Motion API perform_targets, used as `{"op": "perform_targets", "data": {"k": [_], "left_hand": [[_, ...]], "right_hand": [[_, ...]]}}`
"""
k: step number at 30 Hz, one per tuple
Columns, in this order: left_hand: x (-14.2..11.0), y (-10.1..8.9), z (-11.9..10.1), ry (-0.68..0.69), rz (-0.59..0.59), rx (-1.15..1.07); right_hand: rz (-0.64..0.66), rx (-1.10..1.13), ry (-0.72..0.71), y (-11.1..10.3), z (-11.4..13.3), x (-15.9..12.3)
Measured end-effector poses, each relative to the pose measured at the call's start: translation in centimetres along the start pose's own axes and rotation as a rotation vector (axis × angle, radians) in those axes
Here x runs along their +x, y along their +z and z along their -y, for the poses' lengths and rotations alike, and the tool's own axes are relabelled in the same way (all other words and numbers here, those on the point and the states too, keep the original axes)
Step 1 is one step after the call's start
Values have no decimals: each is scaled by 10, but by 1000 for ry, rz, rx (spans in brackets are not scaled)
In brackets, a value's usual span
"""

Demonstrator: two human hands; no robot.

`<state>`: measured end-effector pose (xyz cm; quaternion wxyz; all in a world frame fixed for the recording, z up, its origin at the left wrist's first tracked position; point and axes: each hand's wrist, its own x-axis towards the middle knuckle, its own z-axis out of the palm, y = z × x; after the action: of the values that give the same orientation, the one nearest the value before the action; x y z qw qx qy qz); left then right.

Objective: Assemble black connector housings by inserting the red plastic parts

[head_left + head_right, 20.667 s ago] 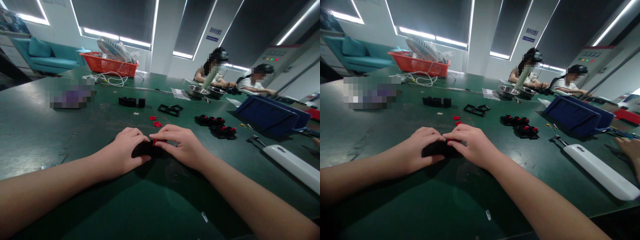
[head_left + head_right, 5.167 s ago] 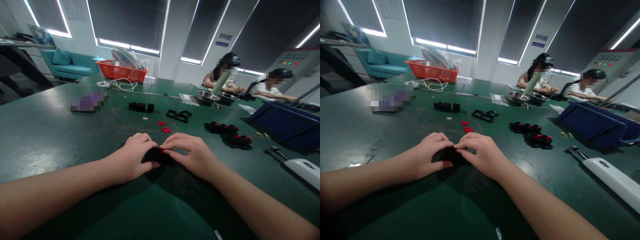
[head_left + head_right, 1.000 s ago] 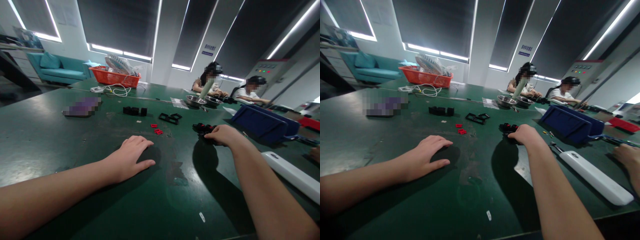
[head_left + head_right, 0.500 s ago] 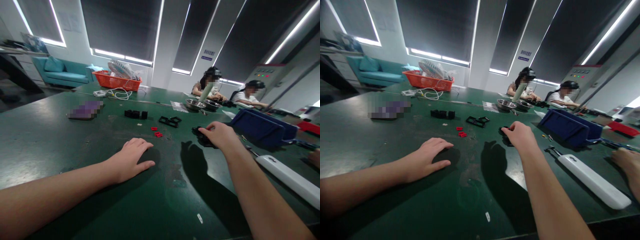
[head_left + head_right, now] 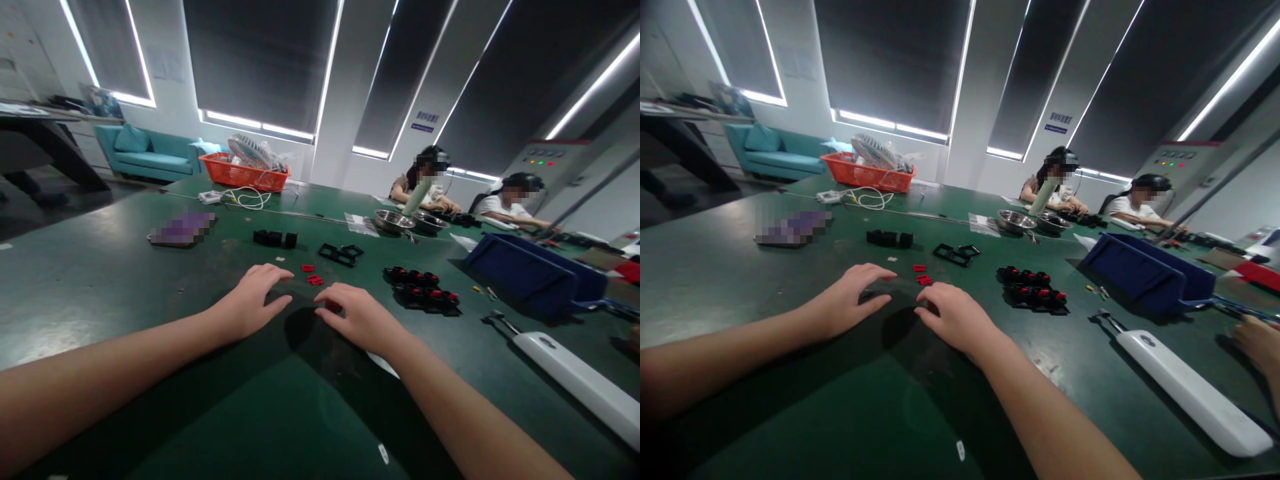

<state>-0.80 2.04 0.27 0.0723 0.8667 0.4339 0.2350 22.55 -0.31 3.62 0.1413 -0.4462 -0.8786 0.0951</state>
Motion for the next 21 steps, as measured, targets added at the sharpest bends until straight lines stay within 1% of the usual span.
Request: {"op": "perform_targets", "data": {"k": [2,3,7,12,17,21], "left_hand": [[10,1,7,1,24,170],[17,1,10,2,27,208],[52,-3,23,9,6,330],[95,-3,38,-11,37,450],[118,8,53,-66,73,496],[132,14,62,-118,64,516]], "right_hand": [[13,19,-34,2,-1,-1],[18,22,-44,2,-1,-1],[25,36,-54,2,-5,0],[22,63,-64,1,-9,-1],[21,77,-71,2,-11,0],[19,87,-77,2,-12,0]]}}
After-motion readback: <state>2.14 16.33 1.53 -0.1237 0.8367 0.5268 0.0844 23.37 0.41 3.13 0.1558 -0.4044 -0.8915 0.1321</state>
